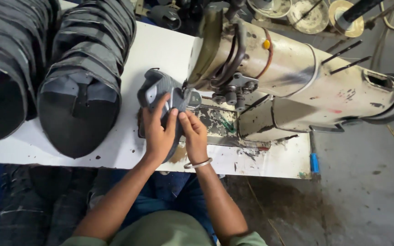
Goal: The person sews the edges of grey slipper uppers using a sewing machine. They repeatedly pick up a slipper from a stack, guide it through the machine, and place the finished item back on the stack.
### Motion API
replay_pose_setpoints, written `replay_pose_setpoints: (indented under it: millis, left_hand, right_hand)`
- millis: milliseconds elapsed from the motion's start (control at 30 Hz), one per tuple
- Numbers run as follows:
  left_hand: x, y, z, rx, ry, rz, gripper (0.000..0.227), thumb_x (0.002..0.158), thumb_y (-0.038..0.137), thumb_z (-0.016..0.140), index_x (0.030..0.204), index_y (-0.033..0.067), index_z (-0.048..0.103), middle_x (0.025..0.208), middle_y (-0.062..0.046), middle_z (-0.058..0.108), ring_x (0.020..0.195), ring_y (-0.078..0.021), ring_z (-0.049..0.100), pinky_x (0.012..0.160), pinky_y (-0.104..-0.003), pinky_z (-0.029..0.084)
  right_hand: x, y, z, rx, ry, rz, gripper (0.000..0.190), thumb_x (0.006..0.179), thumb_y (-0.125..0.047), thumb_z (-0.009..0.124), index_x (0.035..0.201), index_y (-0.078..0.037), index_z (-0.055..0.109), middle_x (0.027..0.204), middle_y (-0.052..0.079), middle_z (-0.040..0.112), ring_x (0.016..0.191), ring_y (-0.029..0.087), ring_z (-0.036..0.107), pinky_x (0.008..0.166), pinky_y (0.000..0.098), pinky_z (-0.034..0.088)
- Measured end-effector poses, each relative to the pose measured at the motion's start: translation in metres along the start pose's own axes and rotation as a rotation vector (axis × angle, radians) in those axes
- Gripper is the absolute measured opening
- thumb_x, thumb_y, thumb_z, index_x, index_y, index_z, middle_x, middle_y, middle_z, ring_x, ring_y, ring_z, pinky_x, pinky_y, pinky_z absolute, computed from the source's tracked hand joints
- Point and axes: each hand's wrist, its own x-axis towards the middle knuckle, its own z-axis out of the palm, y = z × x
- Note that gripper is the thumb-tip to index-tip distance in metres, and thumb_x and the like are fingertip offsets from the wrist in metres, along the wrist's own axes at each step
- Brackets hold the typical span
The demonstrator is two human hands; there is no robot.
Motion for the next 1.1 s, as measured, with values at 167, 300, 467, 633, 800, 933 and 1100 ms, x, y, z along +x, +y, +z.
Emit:
replay_pose_setpoints:
  millis: [167,300,467,633,800,933,1100]
  left_hand:
    - [0.011,0.000,0.006,0.010,-0.024,-0.046,0.044,0.101,0.023,0.069,0.143,0.0155,0.060,0.129,-0.024,0.056,0.121,-0.0419,0.055,0.106,-0.047,0.043]
    - [0.021,0.004,0.011,-0.016,-0.018,-0.071,0.043,0.103,0.026,0.067,0.144,0.0162,0.059,0.133,-0.025,0.053,0.125,-0.0434,0.054,0.108,-0.047,0.042]
    - [0.037,-0.001,0.022,0.024,-0.008,-0.068,0.041,0.106,0.024,0.062,0.145,0.0122,0.058,0.136,-0.032,0.044,0.127,-0.0485,0.048,0.104,-0.049,0.041]
    - [0.092,-0.003,0.022,0.041,-0.093,-0.079,0.032,0.108,0.020,0.055,0.138,0.0120,0.062,0.123,-0.025,0.051,0.109,-0.0424,0.057,0.098,-0.047,0.046]
    - [0.158,-0.103,0.075,0.064,-0.787,0.178,0.017,0.106,0.016,0.058,0.108,0.0059,0.071,0.102,-0.014,0.062,0.096,-0.0291,0.065,0.090,-0.038,0.053]
    - [0.168,-0.075,0.063,-0.235,-1.007,0.089,0.023,0.102,0.015,0.055,0.120,0.0084,0.069,0.106,-0.010,0.073,0.100,-0.0273,0.067,0.087,-0.034,0.052]
    - [0.125,-0.029,-0.044,0.021,0.077,0.323,0.029,0.103,0.005,0.063,0.132,0.0038,0.063,0.127,-0.013,0.067,0.116,-0.0291,0.067,0.106,-0.041,0.050]
  right_hand:
    - [-0.010,0.024,-0.019,-0.055,-0.013,-0.013,0.030,0.105,-0.021,0.061,0.124,0.001,0.069,0.102,-0.001,0.072,0.088,0.004,0.064,0.079,0.0216,0.052]
    - [-0.026,0.034,-0.036,-0.115,-0.041,-0.013,0.027,0.105,-0.019,0.064,0.120,0.002,0.070,0.096,0.001,0.071,0.083,0.006,0.063,0.075,0.0232,0.052]
    - [-0.043,0.049,-0.072,-0.204,-0.043,0.034,0.024,0.103,-0.021,0.065,0.111,0.002,0.071,0.089,0.003,0.073,0.078,0.009,0.066,0.071,0.0242,0.053]
    - [-0.064,0.071,-0.112,-0.462,0.055,0.111,0.023,0.099,-0.021,0.068,0.104,0.000,0.075,0.082,0.000,0.072,0.069,0.006,0.061,0.061,0.0233,0.049]
    - [-0.067,0.058,-0.100,-0.748,0.029,0.007,0.018,0.094,-0.020,0.075,0.093,-0.002,0.075,0.072,-0.002,0.069,0.063,0.003,0.056,0.057,0.0218,0.048]
    - [-0.065,0.070,-0.106,-0.795,0.023,-0.063,0.018,0.093,-0.019,0.076,0.091,-0.002,0.074,0.069,-0.002,0.066,0.061,0.003,0.052,0.055,0.0219,0.045]
    - [-0.068,0.073,-0.104,-0.743,0.107,-0.059,0.018,0.094,-0.018,0.076,0.087,-0.001,0.074,0.066,-0.002,0.064,0.059,0.002,0.050,0.053,0.0213,0.042]
